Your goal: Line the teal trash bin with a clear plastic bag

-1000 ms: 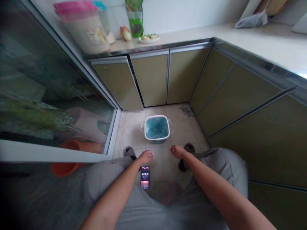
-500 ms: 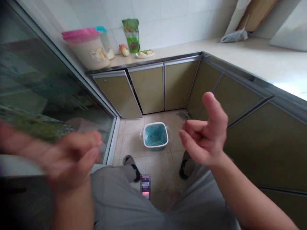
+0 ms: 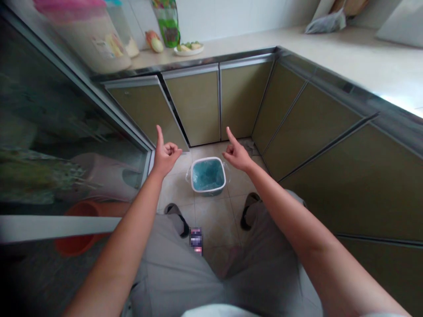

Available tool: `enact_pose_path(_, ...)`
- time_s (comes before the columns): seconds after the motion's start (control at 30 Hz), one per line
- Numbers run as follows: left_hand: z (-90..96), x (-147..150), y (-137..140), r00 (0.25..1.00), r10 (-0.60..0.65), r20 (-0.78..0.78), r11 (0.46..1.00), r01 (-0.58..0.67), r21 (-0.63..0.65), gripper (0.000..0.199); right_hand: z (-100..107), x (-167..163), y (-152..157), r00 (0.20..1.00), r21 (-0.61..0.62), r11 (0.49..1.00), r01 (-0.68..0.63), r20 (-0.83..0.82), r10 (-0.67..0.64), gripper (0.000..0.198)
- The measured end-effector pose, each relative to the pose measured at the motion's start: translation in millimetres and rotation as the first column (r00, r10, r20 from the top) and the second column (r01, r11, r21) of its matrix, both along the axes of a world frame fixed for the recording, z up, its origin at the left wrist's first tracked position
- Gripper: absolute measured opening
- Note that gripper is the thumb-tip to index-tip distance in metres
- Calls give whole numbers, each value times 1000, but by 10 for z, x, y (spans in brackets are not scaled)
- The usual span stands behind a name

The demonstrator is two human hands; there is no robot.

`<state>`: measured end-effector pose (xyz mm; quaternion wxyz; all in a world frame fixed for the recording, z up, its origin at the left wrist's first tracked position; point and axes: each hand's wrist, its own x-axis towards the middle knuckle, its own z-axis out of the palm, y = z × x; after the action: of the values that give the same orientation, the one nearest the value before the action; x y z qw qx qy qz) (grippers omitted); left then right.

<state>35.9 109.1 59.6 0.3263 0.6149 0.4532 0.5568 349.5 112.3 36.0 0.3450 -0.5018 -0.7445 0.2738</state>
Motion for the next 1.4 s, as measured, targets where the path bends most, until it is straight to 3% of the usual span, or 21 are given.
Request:
enact_pose_path(0.1,-322,-74,-115,997,61,-51,996,-63,-58,87,-211,43,-125,995,-20,998,62,74,-60,86)
enact_pose_path(0.17,-649,-148,-249,978,32,-206,979,-72,-190,63,-424,81,-213,970,-92,991,93,231,-69,73)
enact_pose_path(0.27,-1126,-243,-459,819,-255,-514,903,12,-429,33,-751,84,-300,859,-265,964,3,494,133,44)
enact_pose_path(0.4,-1598,-299,-636,616,-430,-661,826,-27,-563,26,-1142,-47,-325,755,-406,913,-38,587,292,35)
enact_pose_path(0.57,-1956,-322,-763,475,-588,-655,718,-67,-693,32,-1531,-257,-380,667,-495,868,-33,636,387,38)
enact_pose_path(0.73,-2080,-224,-850,324,-731,-600,613,-74,-787,47,-1692,-435,-445,646,-473,880,-41,659,385,43)
enact_pose_path(0.97,-2119,-80,-874,301,-787,-538,551,-47,-833,60,-1736,-559,-379,610,-499,867,8,689,391,38)
enact_pose_path(1.2,-1998,-97,-841,330,-765,-553,575,-34,-817,57,-1586,-541,-331,593,-463,886,8,716,368,37)
enact_pose_path(1.4,-1856,-41,-827,331,-689,-645,687,11,-727,49,-1184,-489,-226,627,-389,921,-25,711,317,35)
